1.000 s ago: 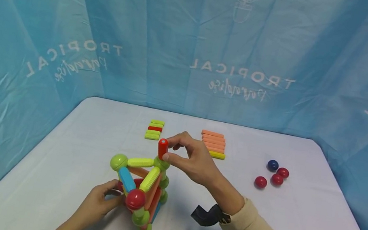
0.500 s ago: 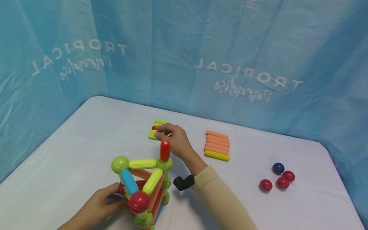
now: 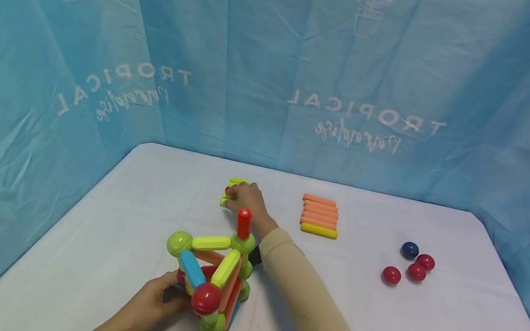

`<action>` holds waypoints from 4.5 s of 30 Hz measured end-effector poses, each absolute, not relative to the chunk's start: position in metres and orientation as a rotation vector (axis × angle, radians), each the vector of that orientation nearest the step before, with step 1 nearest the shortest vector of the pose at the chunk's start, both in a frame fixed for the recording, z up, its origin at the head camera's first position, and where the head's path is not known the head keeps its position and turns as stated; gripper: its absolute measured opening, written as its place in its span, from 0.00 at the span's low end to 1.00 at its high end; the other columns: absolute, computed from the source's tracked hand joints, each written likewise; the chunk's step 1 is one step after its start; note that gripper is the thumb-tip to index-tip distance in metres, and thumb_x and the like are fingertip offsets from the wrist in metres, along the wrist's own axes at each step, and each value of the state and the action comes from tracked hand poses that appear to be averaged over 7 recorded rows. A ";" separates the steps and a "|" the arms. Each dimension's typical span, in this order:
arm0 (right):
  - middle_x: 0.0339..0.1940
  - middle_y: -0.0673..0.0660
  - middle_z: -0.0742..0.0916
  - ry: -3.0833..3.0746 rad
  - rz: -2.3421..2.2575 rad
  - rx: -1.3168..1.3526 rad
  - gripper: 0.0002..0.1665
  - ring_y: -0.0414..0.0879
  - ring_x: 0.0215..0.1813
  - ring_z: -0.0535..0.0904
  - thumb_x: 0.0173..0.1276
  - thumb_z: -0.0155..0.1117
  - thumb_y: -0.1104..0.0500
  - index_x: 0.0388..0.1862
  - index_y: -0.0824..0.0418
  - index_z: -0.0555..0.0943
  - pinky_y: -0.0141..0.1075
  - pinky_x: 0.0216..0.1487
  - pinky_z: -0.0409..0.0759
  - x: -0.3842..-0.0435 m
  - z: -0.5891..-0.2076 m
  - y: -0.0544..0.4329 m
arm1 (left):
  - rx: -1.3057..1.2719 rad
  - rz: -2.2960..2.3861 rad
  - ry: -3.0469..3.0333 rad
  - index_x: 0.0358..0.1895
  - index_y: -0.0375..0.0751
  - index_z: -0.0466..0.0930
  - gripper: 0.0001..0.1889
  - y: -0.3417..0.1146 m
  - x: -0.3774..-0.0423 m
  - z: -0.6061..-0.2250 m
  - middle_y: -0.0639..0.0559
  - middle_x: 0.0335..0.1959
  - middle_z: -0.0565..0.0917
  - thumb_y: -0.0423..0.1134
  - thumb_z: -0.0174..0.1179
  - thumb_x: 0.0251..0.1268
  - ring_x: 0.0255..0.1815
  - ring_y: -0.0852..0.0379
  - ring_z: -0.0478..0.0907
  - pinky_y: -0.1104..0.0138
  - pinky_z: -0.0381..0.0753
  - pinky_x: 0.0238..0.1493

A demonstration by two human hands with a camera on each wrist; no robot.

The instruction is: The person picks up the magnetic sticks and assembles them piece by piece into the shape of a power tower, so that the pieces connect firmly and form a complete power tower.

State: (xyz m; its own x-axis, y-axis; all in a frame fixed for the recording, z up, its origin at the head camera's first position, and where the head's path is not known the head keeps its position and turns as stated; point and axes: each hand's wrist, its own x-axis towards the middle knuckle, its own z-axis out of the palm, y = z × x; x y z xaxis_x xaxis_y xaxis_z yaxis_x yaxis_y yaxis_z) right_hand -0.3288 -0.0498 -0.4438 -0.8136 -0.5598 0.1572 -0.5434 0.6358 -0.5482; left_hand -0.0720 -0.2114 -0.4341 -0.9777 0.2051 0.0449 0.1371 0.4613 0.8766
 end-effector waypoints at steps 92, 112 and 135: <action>0.41 0.53 0.83 2.597 -1.487 -0.649 0.15 0.49 0.42 0.76 0.66 0.65 0.56 0.49 0.58 0.82 0.40 0.39 0.78 -0.278 -0.360 0.011 | 0.247 1.362 2.686 0.53 0.59 0.76 0.21 -0.210 -0.046 -0.429 0.66 0.45 0.77 0.47 0.69 0.54 0.47 0.60 0.69 0.56 0.71 0.52; 0.41 0.61 0.81 1.943 -2.018 -1.135 0.11 0.54 0.47 0.72 0.66 0.63 0.66 0.47 0.66 0.79 0.44 0.54 0.69 -0.118 -0.292 0.078 | 0.307 1.365 2.762 0.45 0.56 0.78 0.17 -0.196 -0.062 -0.433 0.65 0.46 0.79 0.42 0.72 0.52 0.43 0.59 0.68 0.61 0.72 0.48; 0.48 0.55 0.83 3.084 -1.444 -0.315 0.20 0.46 0.48 0.69 0.67 0.65 0.53 0.55 0.59 0.79 0.36 0.41 0.71 -0.168 -0.362 0.214 | 0.281 1.349 2.769 0.46 0.58 0.78 0.17 -0.193 -0.066 -0.432 0.67 0.44 0.78 0.41 0.72 0.52 0.43 0.59 0.68 0.61 0.72 0.48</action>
State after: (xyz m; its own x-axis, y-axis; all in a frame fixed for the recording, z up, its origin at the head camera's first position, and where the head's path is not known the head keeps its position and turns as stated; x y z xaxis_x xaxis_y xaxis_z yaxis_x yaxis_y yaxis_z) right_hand -0.1679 0.2135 -0.3624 -0.9450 -0.0470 0.3238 -0.2788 0.6335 -0.7217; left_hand -0.0660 -0.1935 -0.4318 -0.9823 0.1839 0.0356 0.1413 0.6033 0.7849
